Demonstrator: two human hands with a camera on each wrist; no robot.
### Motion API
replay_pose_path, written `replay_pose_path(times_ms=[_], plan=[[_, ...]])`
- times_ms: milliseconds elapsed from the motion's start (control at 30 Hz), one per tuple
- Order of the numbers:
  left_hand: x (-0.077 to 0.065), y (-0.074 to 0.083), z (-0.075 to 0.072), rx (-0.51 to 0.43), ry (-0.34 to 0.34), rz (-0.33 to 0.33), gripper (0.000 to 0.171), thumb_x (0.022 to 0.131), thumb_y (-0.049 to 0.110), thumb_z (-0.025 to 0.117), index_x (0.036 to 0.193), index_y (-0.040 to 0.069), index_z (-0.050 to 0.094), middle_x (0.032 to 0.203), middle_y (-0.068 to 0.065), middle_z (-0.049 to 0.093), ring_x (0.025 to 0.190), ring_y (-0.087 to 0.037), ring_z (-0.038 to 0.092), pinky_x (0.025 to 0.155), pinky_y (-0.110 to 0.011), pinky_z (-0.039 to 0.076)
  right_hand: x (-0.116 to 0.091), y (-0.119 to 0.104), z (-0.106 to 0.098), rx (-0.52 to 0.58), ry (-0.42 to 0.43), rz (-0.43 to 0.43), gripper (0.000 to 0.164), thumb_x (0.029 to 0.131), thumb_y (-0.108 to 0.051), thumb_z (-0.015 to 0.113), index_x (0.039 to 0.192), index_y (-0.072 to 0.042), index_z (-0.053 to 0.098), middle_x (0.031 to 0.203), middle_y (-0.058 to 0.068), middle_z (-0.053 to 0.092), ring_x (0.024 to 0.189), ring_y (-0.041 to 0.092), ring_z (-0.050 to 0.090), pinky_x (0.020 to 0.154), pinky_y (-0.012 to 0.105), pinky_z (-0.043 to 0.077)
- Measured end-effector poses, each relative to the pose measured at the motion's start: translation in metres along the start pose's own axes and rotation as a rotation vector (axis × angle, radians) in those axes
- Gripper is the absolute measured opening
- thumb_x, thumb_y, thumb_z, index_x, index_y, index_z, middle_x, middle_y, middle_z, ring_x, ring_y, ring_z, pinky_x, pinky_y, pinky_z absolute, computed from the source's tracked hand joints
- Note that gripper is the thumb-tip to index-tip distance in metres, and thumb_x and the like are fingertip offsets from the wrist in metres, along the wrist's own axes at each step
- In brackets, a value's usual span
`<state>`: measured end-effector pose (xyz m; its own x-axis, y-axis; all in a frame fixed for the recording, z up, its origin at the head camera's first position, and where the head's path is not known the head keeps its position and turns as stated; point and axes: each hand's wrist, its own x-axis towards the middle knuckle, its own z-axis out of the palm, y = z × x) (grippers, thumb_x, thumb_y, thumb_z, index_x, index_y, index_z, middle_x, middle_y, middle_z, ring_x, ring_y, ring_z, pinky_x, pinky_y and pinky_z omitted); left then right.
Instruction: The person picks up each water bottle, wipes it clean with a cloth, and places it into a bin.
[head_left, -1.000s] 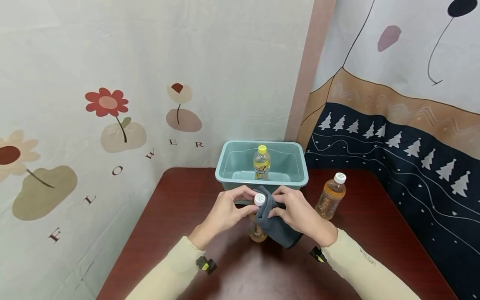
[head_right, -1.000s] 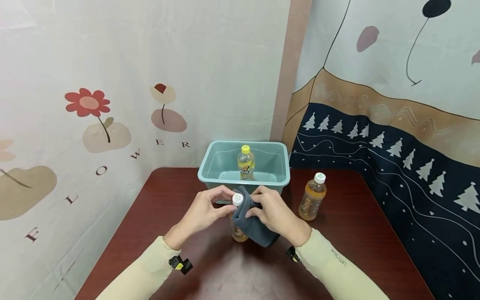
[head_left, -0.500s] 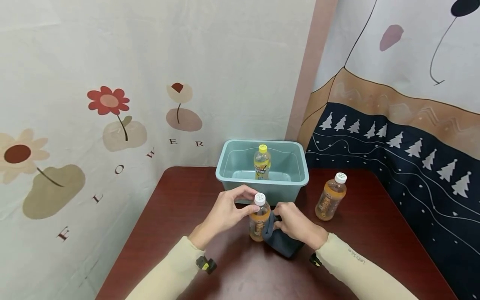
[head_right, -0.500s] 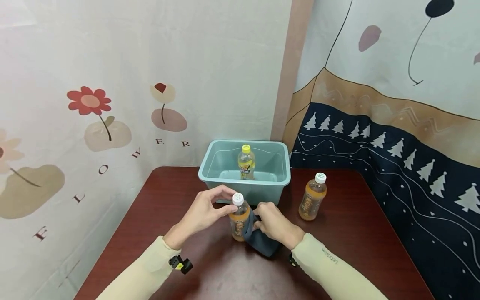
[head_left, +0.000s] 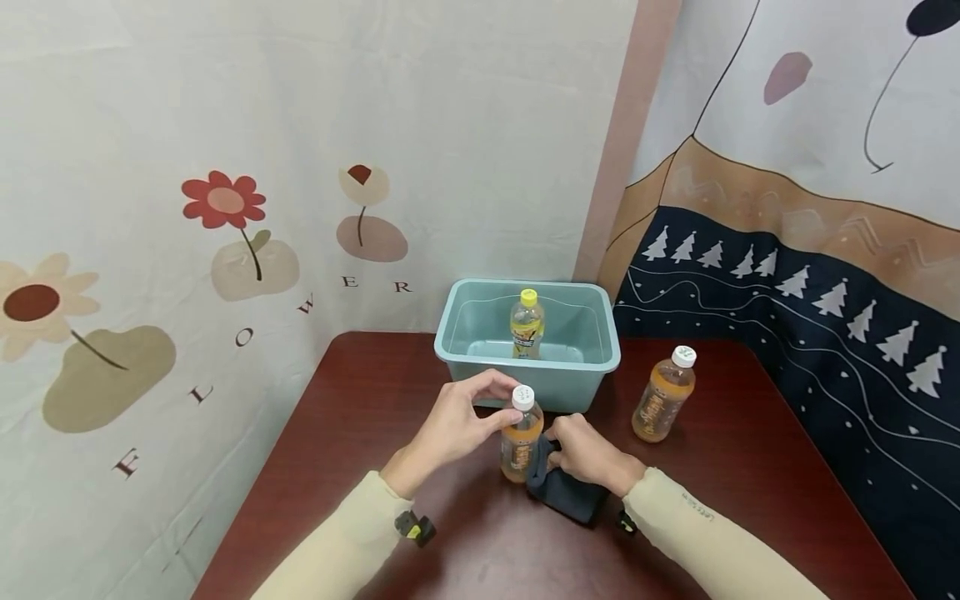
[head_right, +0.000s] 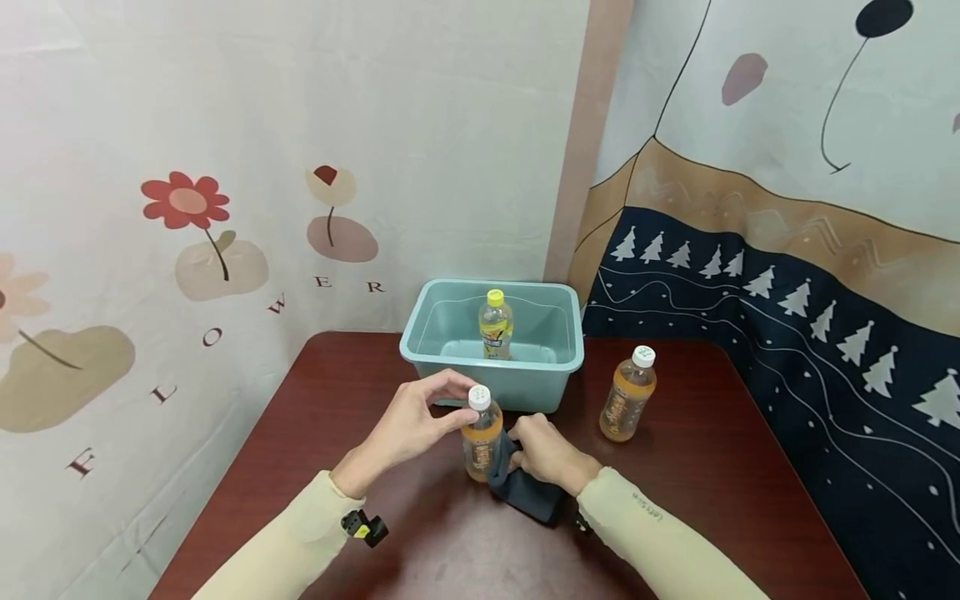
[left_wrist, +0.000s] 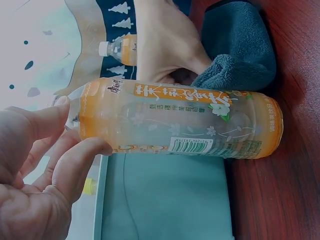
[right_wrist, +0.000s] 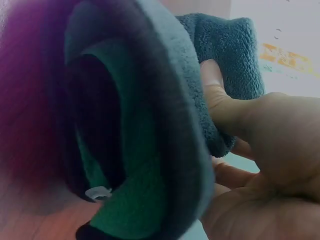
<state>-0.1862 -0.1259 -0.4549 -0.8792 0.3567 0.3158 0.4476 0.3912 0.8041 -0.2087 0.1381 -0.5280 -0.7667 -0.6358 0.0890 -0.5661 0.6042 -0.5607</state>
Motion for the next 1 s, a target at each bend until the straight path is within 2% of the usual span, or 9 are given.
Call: replay_pose_path(times_ms=[133, 267, 367, 467, 633, 767, 900, 1000], plan=[[0.000, 0.002, 0.002, 0.016, 0.001, 0.003, 0.034, 0.101, 0.019, 0.095, 0.130, 0.026, 0.081, 0.119, 0.005, 0.088, 0.114, -0.016, 0.086, 0.105, -0.041, 0.069, -0.004, -0.008, -0.014, -0.005, 0.049, 0.000, 0.022, 0.094, 0.008, 0.088, 0.095, -0.013, 0.092, 0.084, -0.004, 0.082, 0.080, 0.001, 0.069, 0.066, 0.020, 0.050], [0.000, 0.004, 0.000, 0.014, 0.007, -0.002, 0.035, 0.100, 0.019, 0.095, 0.131, 0.027, 0.080, 0.119, 0.003, 0.087, 0.115, -0.021, 0.087, 0.106, -0.041, 0.069, -0.008, -0.030, -0.041, -0.032, 0.145, 0.007, 0.018, 0.096, 0.001, 0.092, 0.103, -0.016, 0.093, 0.094, -0.004, 0.081, 0.093, 0.008, 0.075, 0.075, 0.022, 0.059], [0.000, 0.003, -0.002, -0.005, 0.011, -0.013, 0.035, 0.100, 0.018, 0.096, 0.130, 0.028, 0.081, 0.117, 0.001, 0.087, 0.115, -0.028, 0.088, 0.104, -0.038, 0.069, -0.009, -0.046, -0.058, -0.016, 0.205, 0.023, 0.014, 0.096, -0.005, 0.096, 0.108, -0.012, 0.094, 0.098, -0.002, 0.081, 0.092, 0.009, 0.074, 0.076, 0.023, 0.062], [0.000, 0.004, -0.003, -0.010, 0.009, -0.022, 0.035, 0.099, 0.017, 0.096, 0.129, 0.028, 0.081, 0.118, 0.000, 0.088, 0.116, -0.031, 0.088, 0.101, -0.035, 0.068, -0.009, -0.056, -0.069, -0.013, 0.245, 0.011, 0.018, 0.094, -0.010, 0.098, 0.112, -0.009, 0.093, 0.099, 0.000, 0.082, 0.090, 0.008, 0.072, 0.075, 0.023, 0.063], [0.000, 0.006, -0.004, -0.007, -0.018, -0.034, 0.035, 0.101, 0.016, 0.095, 0.131, 0.028, 0.081, 0.120, 0.001, 0.088, 0.119, -0.026, 0.087, 0.105, -0.041, 0.068, -0.009, -0.062, -0.076, -0.020, 0.245, 0.017, 0.021, 0.095, -0.014, 0.099, 0.114, -0.008, 0.093, 0.099, 0.001, 0.082, 0.091, 0.008, 0.069, 0.074, 0.023, 0.061], [0.000, 0.009, -0.006, 0.006, -0.063, -0.031, 0.037, 0.103, 0.016, 0.093, 0.135, 0.027, 0.078, 0.125, 0.002, 0.087, 0.124, -0.020, 0.085, 0.109, -0.038, 0.067, -0.015, -0.062, -0.080, -0.020, 0.244, 0.053, 0.021, 0.095, -0.014, 0.099, 0.114, -0.008, 0.093, 0.100, 0.001, 0.083, 0.091, 0.009, 0.069, 0.074, 0.023, 0.061], [-0.002, 0.012, -0.006, -0.001, -0.078, -0.023, 0.039, 0.105, 0.012, 0.090, 0.138, 0.026, 0.075, 0.131, 0.002, 0.085, 0.129, -0.021, 0.083, 0.103, -0.034, 0.071, -0.021, -0.062, -0.085, -0.035, 0.258, 0.054, 0.023, 0.094, -0.016, 0.099, 0.116, -0.010, 0.093, 0.102, 0.001, 0.084, 0.092, 0.010, 0.069, 0.076, 0.024, 0.062], [-0.004, 0.014, -0.005, -0.006, -0.062, -0.022, 0.039, 0.103, 0.015, 0.092, 0.136, 0.026, 0.075, 0.130, 0.002, 0.084, 0.128, -0.022, 0.084, 0.098, -0.034, 0.072, -0.025, -0.062, -0.087, -0.049, 0.266, 0.048, 0.024, 0.094, -0.017, 0.099, 0.116, -0.011, 0.093, 0.103, 0.001, 0.084, 0.093, 0.010, 0.070, 0.077, 0.025, 0.063]])
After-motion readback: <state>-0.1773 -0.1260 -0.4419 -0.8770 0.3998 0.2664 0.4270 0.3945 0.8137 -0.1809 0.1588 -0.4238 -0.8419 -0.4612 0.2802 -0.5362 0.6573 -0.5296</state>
